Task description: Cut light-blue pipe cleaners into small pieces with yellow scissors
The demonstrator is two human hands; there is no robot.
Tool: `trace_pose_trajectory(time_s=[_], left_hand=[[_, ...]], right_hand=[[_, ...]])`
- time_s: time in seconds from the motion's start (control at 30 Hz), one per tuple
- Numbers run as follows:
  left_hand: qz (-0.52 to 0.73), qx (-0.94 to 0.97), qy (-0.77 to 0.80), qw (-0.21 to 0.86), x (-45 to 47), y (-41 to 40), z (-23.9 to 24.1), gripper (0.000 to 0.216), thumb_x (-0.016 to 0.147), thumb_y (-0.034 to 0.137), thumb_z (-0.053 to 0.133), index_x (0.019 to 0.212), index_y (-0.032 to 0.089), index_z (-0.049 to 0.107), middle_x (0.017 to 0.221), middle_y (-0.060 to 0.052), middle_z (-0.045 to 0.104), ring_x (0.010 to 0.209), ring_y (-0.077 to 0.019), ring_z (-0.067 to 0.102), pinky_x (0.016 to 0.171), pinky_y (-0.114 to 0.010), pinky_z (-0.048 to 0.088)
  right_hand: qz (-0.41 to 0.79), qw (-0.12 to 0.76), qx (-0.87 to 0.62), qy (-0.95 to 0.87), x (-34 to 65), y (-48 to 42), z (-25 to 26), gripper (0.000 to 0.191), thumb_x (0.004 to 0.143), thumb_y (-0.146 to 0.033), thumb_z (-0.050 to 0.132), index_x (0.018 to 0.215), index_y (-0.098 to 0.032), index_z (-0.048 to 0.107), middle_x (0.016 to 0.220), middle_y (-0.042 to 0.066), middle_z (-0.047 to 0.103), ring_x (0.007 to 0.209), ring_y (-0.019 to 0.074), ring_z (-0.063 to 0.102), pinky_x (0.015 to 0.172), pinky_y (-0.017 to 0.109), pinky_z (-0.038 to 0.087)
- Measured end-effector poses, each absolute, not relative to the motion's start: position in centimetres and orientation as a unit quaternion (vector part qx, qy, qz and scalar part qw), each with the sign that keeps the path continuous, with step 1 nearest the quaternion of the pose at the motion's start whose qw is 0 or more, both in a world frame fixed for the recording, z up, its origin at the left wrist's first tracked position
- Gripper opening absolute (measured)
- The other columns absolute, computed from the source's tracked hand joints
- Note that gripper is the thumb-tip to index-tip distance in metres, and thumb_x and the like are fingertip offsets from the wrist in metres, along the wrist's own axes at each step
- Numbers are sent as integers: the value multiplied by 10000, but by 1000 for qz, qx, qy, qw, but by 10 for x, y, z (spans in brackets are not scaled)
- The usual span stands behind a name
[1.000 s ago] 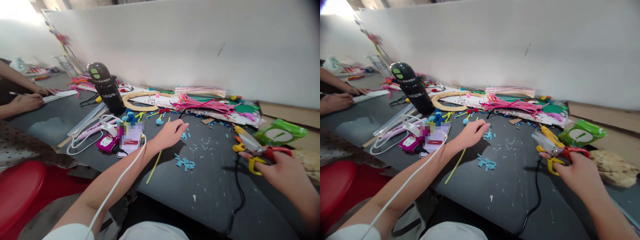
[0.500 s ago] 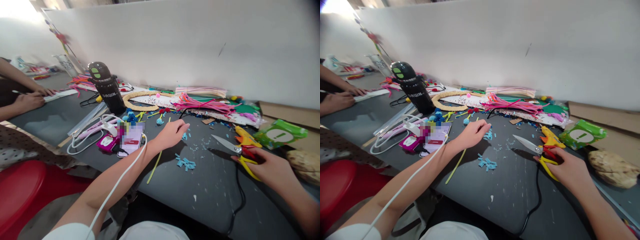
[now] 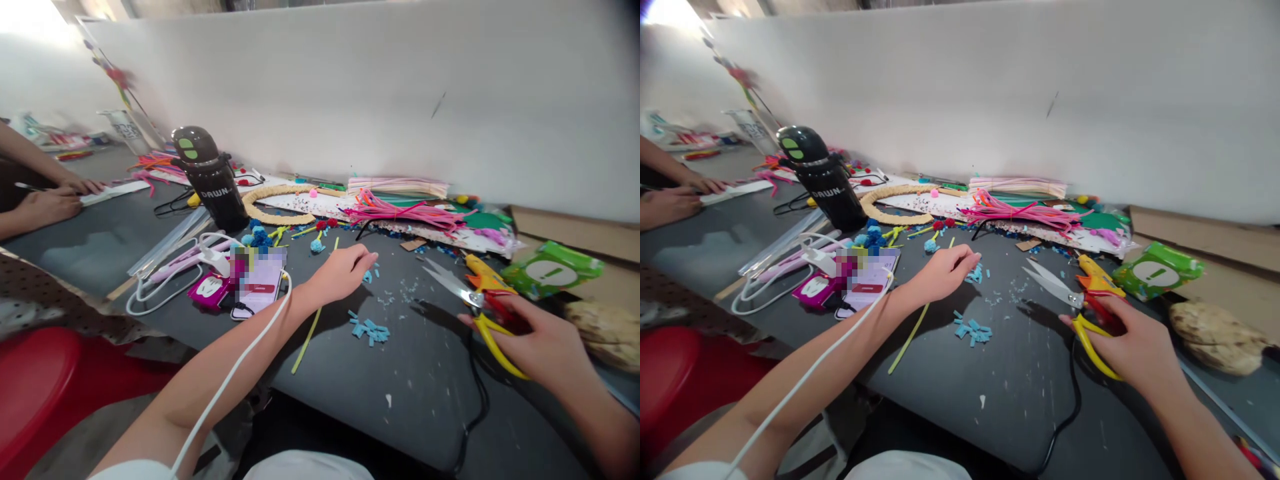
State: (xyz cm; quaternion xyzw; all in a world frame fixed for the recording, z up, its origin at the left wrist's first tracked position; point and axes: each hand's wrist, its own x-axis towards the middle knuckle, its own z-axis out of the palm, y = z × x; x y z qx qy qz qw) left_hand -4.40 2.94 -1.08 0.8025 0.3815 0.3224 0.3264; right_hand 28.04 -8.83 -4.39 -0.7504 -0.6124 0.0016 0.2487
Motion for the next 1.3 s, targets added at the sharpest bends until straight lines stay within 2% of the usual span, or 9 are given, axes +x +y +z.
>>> trace_pose_trajectory(time_s=[0.17, 0.37, 0.47, 0.57, 0.67, 0.83, 1.03, 1.1, 1.3], left_hand=[[313, 809, 368, 334, -43, 26, -10, 355, 986, 419, 406, 725, 184, 461, 654, 25, 533, 641, -122, 510, 599, -253, 328], [315, 810, 371, 327, -42, 27, -12, 347, 988, 421, 404, 738, 187, 467, 655, 25, 532, 635, -124, 504, 597, -256, 328], [311, 811, 373, 327, -42, 27, -12, 344, 987, 425, 404, 749, 188, 479, 665, 22, 545, 644, -127, 513, 602, -257, 336], [306, 813, 372, 327, -42, 26, -12, 348, 988, 428, 398, 749, 190, 481, 663, 21, 541, 638, -126, 508, 600, -258, 337], [305, 813, 371, 328, -42, 26, -13, 347, 987, 429, 402, 749, 188, 480, 666, 21, 541, 639, -125, 507, 600, -257, 337], [310, 811, 364, 338, -42, 27, -14, 330, 985, 413, 412, 750, 188, 472, 670, 19, 545, 651, -125, 514, 613, -257, 341], [305, 814, 361, 337, -42, 25, -10, 324, 990, 395, 399, 750, 190, 472, 690, 13, 562, 659, -129, 519, 625, -259, 352], [306, 817, 358, 333, -42, 23, -9, 331, 994, 393, 391, 744, 190, 465, 690, 14, 556, 658, -127, 514, 622, -257, 351], [315, 820, 356, 319, -42, 22, -10, 364, 1000, 414, 372, 725, 188, 451, 654, 29, 509, 619, -117, 476, 610, -257, 340]], right_hand=[[-13, 251, -730, -636, 282, -90, -46, 451, 654, -563, 653, 904, -194, 723, 843, 26, 740, 798, 248, 691, 661, 286, 507], [-21, 242, -719, -651, 275, -92, -44, 407, 628, -525, 695, 897, -220, 672, 814, 15, 732, 727, 226, 681, 603, 269, 495], [-36, 255, -699, -667, 275, -92, -45, 408, 635, -501, 706, 924, -217, 651, 797, 21, 724, 713, 219, 679, 625, 267, 506], [-52, 270, -682, -677, 279, -91, -48, 432, 654, -552, 674, 918, -210, 690, 833, 39, 741, 769, 245, 699, 668, 288, 521], [-38, 261, -694, -670, 282, -91, -50, 472, 647, -606, 662, 908, -216, 705, 866, 42, 749, 803, 263, 707, 655, 299, 521], [-34, 234, -719, -653, 278, -92, -47, 516, 602, -623, 717, 917, -219, 658, 785, 19, 719, 685, 221, 675, 592, 281, 496], [-29, 239, -696, -676, 282, -93, -50, 467, 659, -607, 665, 931, -230, 708, 834, 21, 745, 739, 235, 699, 598, 282, 491], [-40, 232, -709, -665, 281, -93, -51, 439, 647, -585, 692, 905, -230, 691, 788, 13, 732, 709, 229, 685, 585, 279, 479], [-47, 213, -683, -697, 273, -96, -44, 315, 684, -428, 717, 907, -216, 651, 828, 17, 708, 705, 194, 632, 643, 273, 465]])
